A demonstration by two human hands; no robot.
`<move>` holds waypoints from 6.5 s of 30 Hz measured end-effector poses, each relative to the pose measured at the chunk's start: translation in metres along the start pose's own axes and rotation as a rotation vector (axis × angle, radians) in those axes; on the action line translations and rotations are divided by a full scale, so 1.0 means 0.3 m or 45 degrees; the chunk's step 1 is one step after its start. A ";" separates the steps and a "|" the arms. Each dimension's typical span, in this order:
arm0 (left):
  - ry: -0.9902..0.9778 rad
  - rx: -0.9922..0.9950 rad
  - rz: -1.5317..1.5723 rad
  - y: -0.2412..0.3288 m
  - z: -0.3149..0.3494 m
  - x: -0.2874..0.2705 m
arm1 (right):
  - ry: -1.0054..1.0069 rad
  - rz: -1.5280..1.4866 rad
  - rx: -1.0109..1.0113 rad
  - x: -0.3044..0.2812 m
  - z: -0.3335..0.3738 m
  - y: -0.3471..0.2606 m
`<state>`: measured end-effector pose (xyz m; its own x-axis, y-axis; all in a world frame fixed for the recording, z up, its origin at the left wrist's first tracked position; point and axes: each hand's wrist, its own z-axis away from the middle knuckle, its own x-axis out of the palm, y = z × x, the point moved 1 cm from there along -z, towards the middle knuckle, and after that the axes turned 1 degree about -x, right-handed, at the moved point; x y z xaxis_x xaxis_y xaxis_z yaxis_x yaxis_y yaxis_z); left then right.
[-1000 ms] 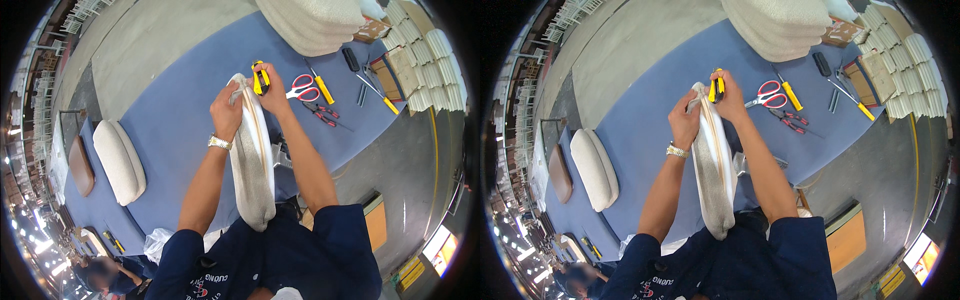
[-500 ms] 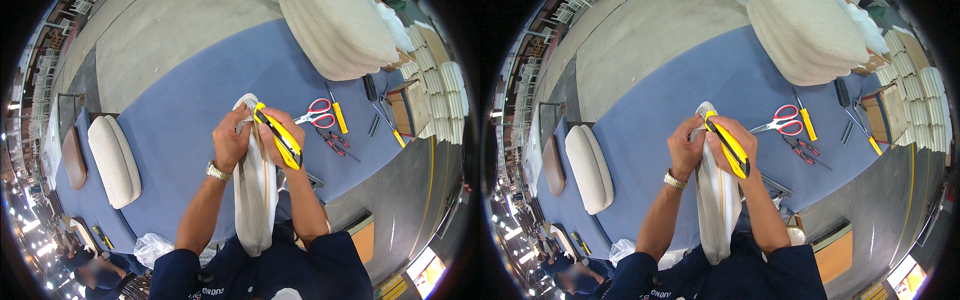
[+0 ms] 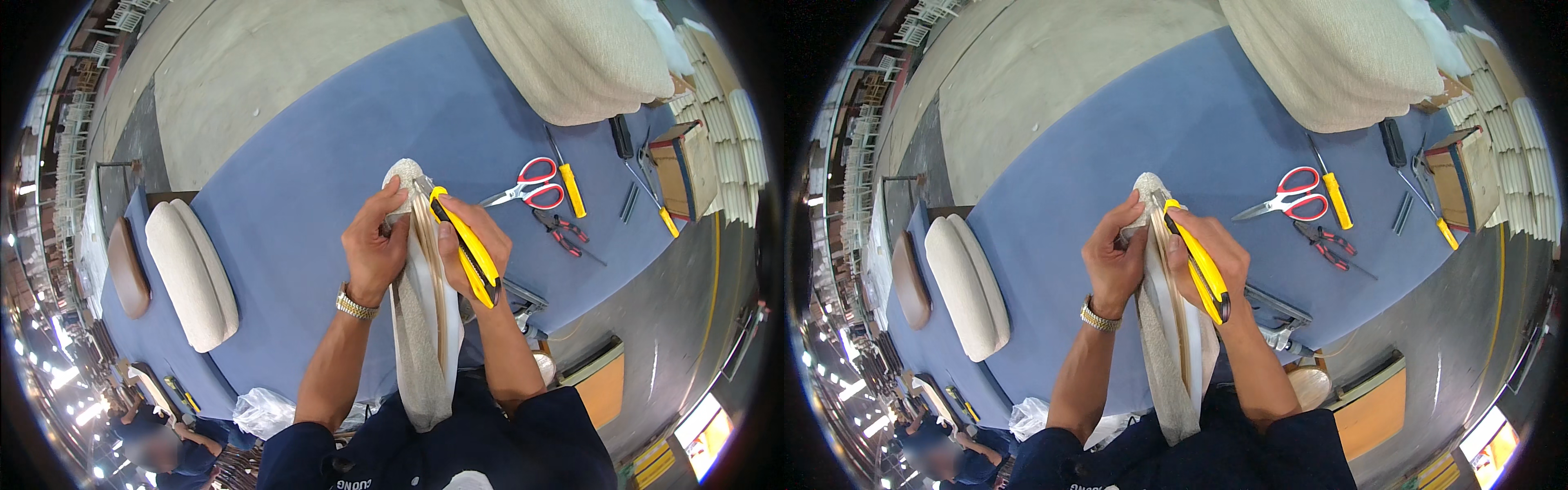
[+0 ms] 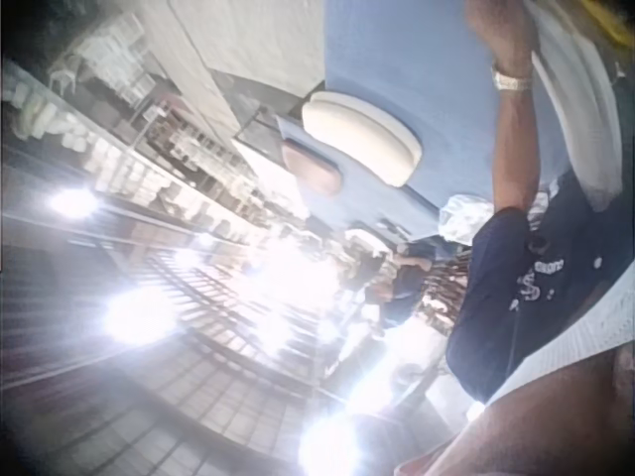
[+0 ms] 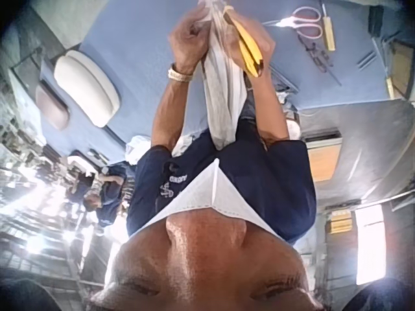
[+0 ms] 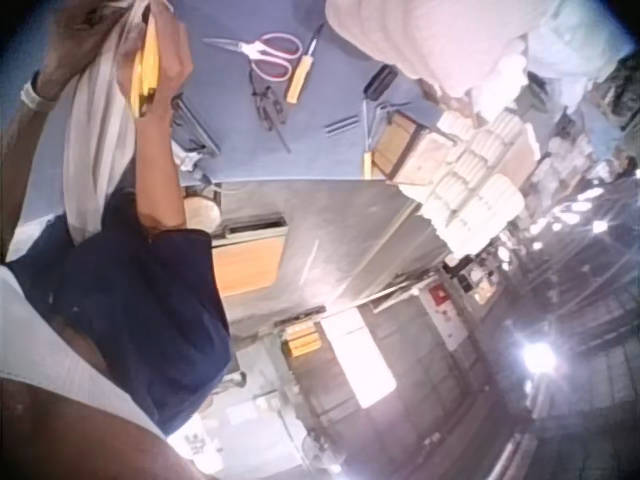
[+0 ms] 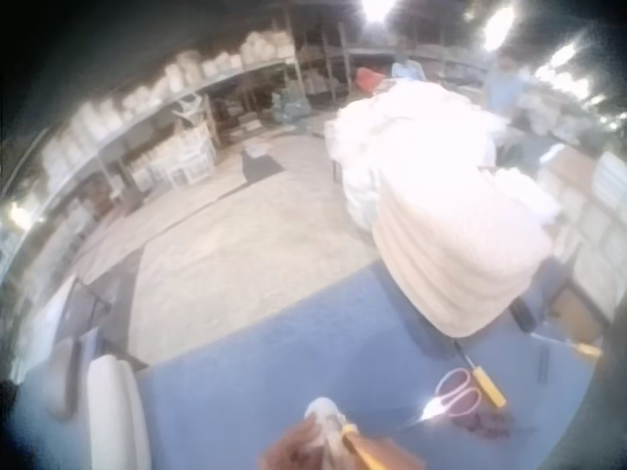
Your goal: The person covers a foam cushion with fabric, using a staple gun to secure the fabric to the cushion edges. They trim excess fabric with a utility knife and smooth the surface by hand. The person repeats this process on multiple cushions at a workbench.
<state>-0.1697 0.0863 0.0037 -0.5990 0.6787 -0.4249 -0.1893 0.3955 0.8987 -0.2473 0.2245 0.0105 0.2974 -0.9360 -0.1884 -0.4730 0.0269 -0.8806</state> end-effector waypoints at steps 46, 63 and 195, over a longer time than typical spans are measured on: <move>0.065 0.004 -0.018 -0.022 -0.006 -0.018 | -0.046 -0.135 0.193 0.053 0.003 0.011; 0.083 -0.019 -0.013 -0.008 -0.001 0.000 | -0.107 -0.122 0.176 0.014 0.007 -0.001; 0.921 0.655 -0.042 0.383 0.836 -0.535 | -0.364 -0.883 -0.189 0.195 0.464 -0.800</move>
<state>0.0999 0.1779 0.1480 -0.9774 0.1738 -0.1202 0.0540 0.7552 0.6532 -0.0008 0.2122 0.1504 0.7604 -0.5935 0.2638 -0.1999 -0.6004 -0.7743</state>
